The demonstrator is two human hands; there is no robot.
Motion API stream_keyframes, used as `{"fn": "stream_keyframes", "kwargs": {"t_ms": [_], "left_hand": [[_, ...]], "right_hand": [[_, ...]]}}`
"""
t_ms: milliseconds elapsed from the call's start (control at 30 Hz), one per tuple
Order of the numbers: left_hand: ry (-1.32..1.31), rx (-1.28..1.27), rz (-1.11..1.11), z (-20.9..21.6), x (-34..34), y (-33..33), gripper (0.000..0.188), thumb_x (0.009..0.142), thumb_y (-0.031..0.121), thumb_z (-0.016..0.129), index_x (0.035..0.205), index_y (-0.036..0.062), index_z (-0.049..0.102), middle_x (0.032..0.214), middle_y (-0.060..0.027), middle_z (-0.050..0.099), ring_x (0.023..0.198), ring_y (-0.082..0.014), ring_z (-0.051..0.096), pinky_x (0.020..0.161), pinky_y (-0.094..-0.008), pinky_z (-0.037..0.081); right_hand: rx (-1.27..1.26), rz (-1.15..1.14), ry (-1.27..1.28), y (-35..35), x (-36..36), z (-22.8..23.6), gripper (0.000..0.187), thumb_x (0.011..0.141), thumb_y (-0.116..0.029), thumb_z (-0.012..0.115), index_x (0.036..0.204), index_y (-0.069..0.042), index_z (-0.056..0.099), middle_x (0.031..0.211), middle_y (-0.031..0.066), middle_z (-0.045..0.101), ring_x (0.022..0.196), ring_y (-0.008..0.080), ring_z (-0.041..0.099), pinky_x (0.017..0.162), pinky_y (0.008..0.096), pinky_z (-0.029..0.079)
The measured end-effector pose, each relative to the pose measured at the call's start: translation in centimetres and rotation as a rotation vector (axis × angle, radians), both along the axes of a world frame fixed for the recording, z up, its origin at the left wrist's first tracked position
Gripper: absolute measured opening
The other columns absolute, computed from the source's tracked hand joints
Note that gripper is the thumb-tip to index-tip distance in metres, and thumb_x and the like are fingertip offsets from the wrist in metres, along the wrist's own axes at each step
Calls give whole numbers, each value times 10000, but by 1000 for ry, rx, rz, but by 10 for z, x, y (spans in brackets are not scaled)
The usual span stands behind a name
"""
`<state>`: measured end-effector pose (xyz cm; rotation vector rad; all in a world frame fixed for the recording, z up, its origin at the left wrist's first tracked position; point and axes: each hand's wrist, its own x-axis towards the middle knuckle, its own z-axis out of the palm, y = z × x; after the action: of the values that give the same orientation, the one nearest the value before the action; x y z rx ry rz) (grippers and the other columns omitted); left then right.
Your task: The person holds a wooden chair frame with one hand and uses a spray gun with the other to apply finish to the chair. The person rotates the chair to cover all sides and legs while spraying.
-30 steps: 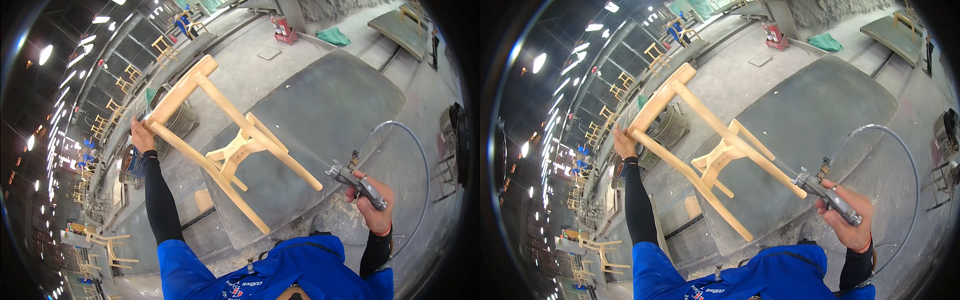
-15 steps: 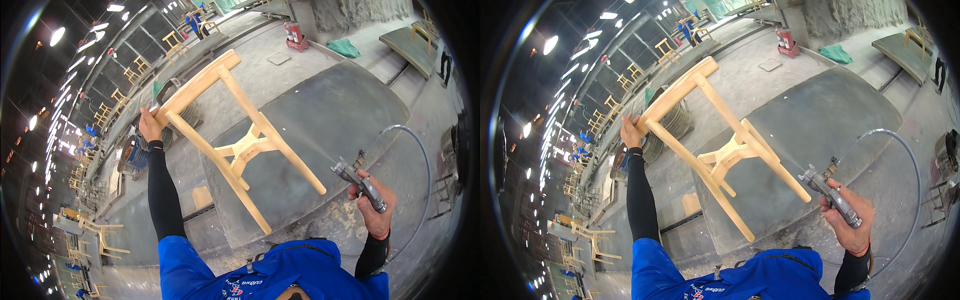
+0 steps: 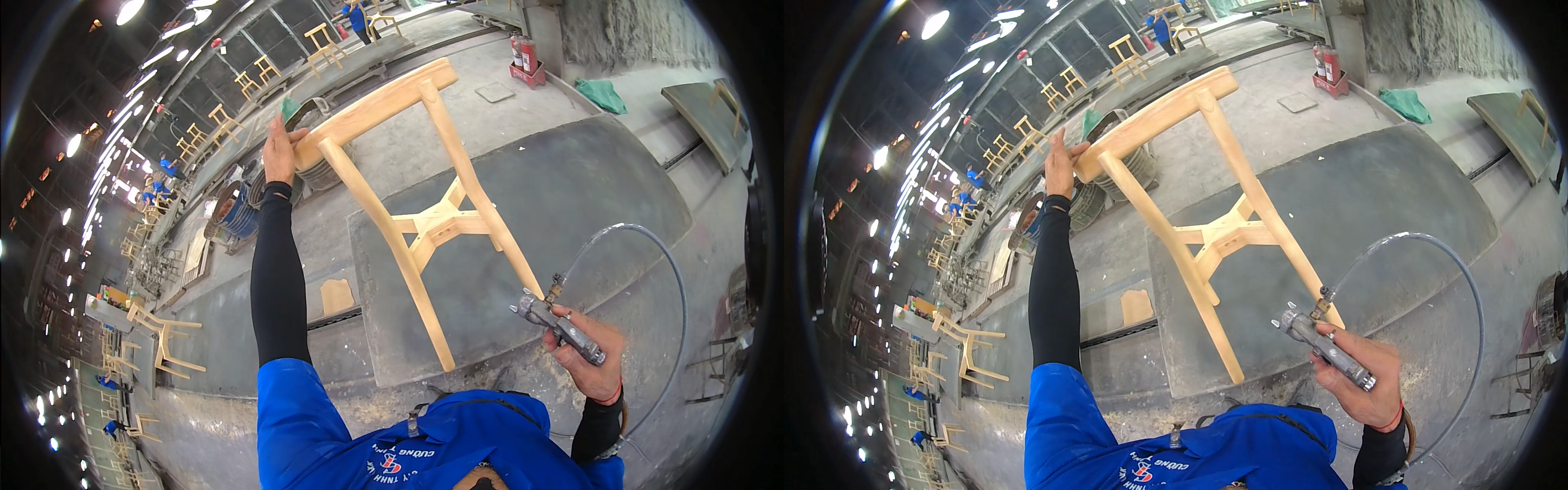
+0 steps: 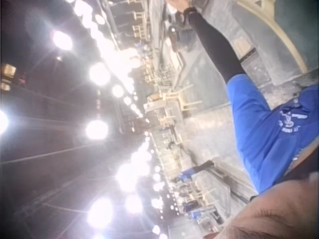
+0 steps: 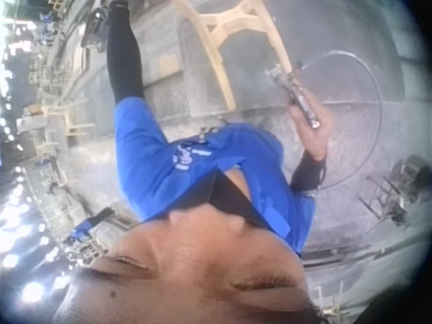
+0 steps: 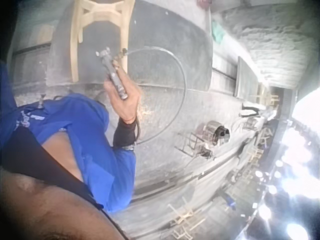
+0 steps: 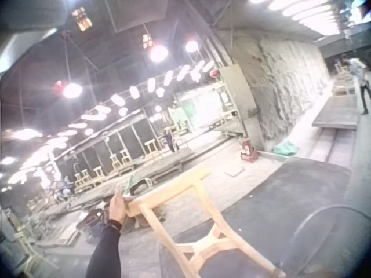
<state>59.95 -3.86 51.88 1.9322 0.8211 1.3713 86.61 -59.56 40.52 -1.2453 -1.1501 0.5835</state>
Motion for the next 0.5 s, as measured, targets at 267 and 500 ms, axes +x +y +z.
{"fn": "stream_keyframes", "kwargs": {"t_ms": [267, 500], "left_hand": [[-79, 100, -30, 6, 6, -8, 886, 1053, 667, 368, 1650, 45, 168, 1620, -262, 304, 1390, -346, 496, 1054, -387, 552], [-24, 91, -44, 5, 1, -6, 827, 1076, 617, 368, 1639, 30, 217, 1603, -269, 337, 1363, -331, 531, 1046, -379, 548]], "right_hand": [[205, -68, 63, 2, -9, 4, 567, 915, -264, 812, 1349, 51, 628, 954, 151, 759, 837, 193, 730, 740, 305, 577], [-136, -25, 177, -12, -7, -28, 544, 941, -278, 792, 1344, 55, 638, 954, 133, 749, 846, 138, 693, 749, 269, 556]]}}
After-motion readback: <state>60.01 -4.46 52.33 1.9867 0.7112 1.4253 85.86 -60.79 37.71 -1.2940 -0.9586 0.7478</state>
